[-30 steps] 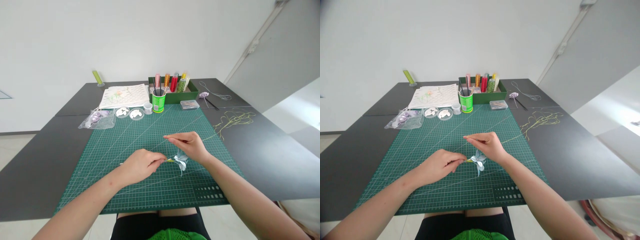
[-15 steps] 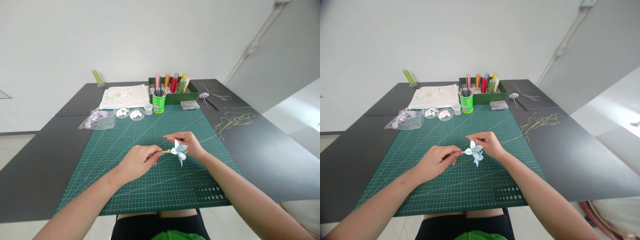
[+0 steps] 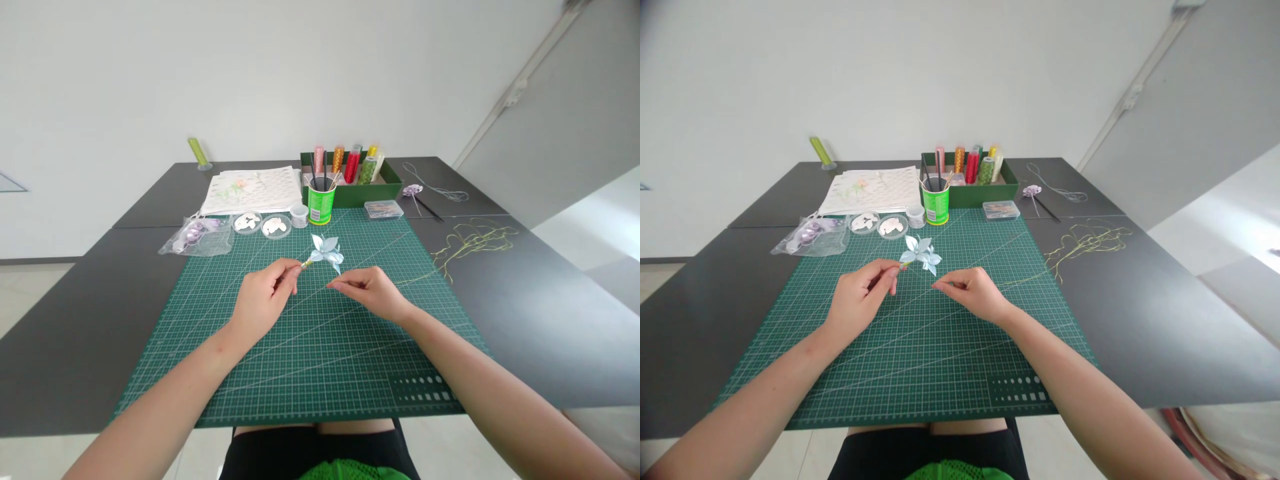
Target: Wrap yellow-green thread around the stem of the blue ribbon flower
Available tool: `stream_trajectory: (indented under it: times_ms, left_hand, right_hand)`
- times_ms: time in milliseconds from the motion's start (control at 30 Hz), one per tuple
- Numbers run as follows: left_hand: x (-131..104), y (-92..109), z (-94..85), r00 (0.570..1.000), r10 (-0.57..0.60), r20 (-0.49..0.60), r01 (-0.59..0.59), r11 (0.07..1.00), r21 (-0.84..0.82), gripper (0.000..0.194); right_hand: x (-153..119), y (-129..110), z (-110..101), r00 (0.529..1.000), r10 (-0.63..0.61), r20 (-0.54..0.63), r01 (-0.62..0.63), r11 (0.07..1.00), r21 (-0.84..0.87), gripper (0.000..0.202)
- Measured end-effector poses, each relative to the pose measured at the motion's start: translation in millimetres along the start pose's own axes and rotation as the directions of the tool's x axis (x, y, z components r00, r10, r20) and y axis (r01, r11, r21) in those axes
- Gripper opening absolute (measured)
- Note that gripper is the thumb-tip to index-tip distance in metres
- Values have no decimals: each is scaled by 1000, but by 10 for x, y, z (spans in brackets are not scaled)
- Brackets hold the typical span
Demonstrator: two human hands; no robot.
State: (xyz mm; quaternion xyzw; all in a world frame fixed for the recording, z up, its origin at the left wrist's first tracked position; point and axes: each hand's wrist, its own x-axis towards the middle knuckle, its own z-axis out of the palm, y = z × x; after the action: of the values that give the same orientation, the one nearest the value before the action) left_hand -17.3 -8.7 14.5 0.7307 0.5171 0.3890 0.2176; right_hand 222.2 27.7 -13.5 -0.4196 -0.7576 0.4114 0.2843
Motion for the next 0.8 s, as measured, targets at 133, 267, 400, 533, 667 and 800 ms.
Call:
stream_trajectory:
  times_ms: [133, 267, 400, 533, 667, 800]
  left_hand:
    - [45, -64, 5, 997, -78, -29, 77, 996, -39, 29]
    - [108, -116, 0, 987, -147, -60, 141, 986, -94, 32]
    - [153, -181, -2, 977, -208, -41, 201, 971, -131, 34]
    - [153, -212, 9, 980, -199, -16, 198, 977, -80, 35]
    - [130, -197, 29, 975, -213, 62, 214, 977, 4, 35]
    - [97, -151, 66, 951, -247, 187, 237, 969, 73, 30]
  right_hand:
    - [-21, -28, -16, 999, -3, 38, 3, 1000, 3, 42]
    - [-33, -19, -16, 997, -2, 75, 3, 1000, -6, 36]
    - [-38, -32, -19, 997, 5, 82, -5, 1000, -3, 37]
    - [-59, -109, -35, 995, -12, 99, 8, 999, 43, 39]
    - [-108, -212, -40, 980, -63, 191, 37, 990, 137, 39]
    - [-166, -275, -36, 979, -120, 165, 78, 968, 239, 35]
